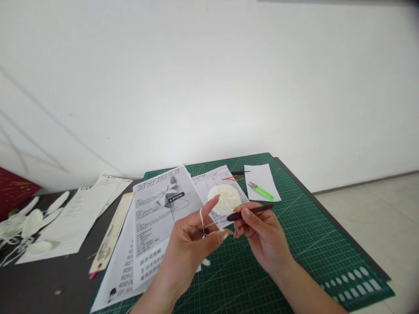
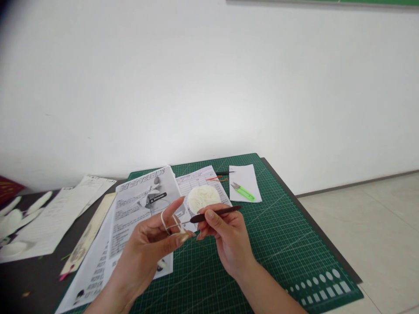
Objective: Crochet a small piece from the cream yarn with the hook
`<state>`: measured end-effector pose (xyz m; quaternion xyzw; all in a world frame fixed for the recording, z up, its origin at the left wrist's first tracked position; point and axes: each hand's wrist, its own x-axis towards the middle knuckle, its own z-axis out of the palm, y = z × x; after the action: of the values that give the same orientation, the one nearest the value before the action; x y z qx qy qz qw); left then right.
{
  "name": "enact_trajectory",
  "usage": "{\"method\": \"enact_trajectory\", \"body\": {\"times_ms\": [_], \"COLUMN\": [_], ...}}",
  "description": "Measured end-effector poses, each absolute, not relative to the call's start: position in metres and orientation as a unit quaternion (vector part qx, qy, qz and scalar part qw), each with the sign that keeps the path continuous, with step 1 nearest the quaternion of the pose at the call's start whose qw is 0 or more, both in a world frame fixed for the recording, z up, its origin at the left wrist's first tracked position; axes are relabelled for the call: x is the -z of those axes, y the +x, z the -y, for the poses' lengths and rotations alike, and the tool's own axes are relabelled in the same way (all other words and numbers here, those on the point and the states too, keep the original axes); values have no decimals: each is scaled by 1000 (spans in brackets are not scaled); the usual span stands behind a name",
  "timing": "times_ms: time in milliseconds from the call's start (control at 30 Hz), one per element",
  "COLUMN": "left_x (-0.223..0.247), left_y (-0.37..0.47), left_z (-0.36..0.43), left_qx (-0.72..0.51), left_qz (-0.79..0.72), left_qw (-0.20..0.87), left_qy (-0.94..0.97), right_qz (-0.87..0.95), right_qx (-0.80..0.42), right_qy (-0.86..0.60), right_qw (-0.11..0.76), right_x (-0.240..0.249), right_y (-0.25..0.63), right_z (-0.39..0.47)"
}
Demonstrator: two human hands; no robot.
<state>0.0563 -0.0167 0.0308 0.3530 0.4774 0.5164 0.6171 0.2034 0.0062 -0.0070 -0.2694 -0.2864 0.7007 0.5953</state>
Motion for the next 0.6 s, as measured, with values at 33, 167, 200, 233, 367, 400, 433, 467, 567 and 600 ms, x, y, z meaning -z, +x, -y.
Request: {"method": "enact_trajectory", "body": {"times_ms": [33, 167, 200, 233, 367, 400, 433, 467, 567, 600], "left_x": [-31, -31, -31, -32, -32, -32, -32, -32, -34, -35], "left_y": [57, 59, 60, 60, 59, 59, 59, 59, 60, 60], "left_z": [17, 18, 18, 18, 18, 18, 18, 18, 20, 21], "left_qx": [-517, -523, -525, -526, -522, -519, -515, -513, -517, -520], "left_qz": [-479, -491, -495, -497, -496, -495, -494, -493, -487, -487], "left_qw": [615, 590, 582, 577, 582, 586, 589, 590, 585, 581], "left_qy": [355, 371, 376, 378, 377, 377, 379, 381, 392, 394], "right_qz": [286, 285, 286, 288, 300, 300, 297, 294, 282, 278], "right_qx": [-701, -702, -703, -705, -704, -704, -705, -706, -712, -715], "right_qy": [-273, -281, -281, -280, -275, -275, -275, -274, -271, -271], "right_qw": [594, 589, 587, 585, 582, 582, 582, 583, 583, 582], "right_x": [7, 7, 7, 8, 10, 10, 10, 10, 10, 10], "right_y": [203, 203, 203, 203, 203, 203, 203, 203, 203, 202], "right_z": [-6, -7, -7, -6, -7, -7, -7, -7, -8, -8]}}
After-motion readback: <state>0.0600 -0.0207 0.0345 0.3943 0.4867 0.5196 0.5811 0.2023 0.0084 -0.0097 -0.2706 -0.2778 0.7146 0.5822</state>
